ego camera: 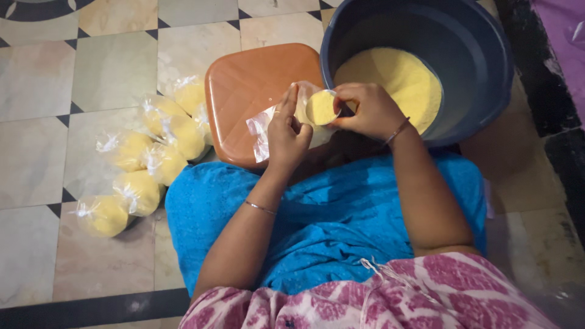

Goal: The person scoops yellow grain from a large bucket using a metal cup and pours it into small plastic bags. They then tie the bags shut and place them on the floor next to a growing pile of finished packages.

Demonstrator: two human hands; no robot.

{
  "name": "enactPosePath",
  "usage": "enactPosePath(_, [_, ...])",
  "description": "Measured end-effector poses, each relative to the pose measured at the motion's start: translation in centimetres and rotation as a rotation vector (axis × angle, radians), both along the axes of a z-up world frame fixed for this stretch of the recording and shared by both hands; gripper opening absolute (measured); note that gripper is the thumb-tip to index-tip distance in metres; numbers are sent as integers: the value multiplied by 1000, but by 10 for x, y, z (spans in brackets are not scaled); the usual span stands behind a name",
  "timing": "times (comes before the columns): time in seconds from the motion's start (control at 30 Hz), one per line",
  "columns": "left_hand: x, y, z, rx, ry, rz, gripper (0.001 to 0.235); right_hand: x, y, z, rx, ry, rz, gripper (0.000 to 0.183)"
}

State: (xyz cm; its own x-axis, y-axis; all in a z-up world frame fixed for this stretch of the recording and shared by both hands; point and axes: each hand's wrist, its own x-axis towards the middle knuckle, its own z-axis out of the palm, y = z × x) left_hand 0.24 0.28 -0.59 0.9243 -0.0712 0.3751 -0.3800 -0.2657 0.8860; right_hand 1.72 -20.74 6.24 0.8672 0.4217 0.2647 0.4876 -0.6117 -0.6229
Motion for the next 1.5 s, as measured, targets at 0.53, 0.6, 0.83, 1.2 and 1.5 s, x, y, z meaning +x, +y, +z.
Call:
enactPosePath(0.53, [-4, -3, 5, 18, 57, -48, 79, -2, 38, -37, -202, -315, 5, 79])
enactPosePath(0.6, [-5, -3, 7, 28, 18, -33, 80, 0, 40, -44, -306, -326, -40, 84])
enactPosePath(0.83, [-4, -2, 7, 39, 15, 5, 80, 4, 47, -64, -386, -426, -40, 51])
enactPosePath(1.2, [0, 3, 0, 10, -178, 28, 78, -4, 50, -49, -402, -579, -1, 26])
enactPosePath(1.5, [-1, 1, -1, 60, -199, 50, 81, -6, 39, -24, -443, -530, -178, 67])
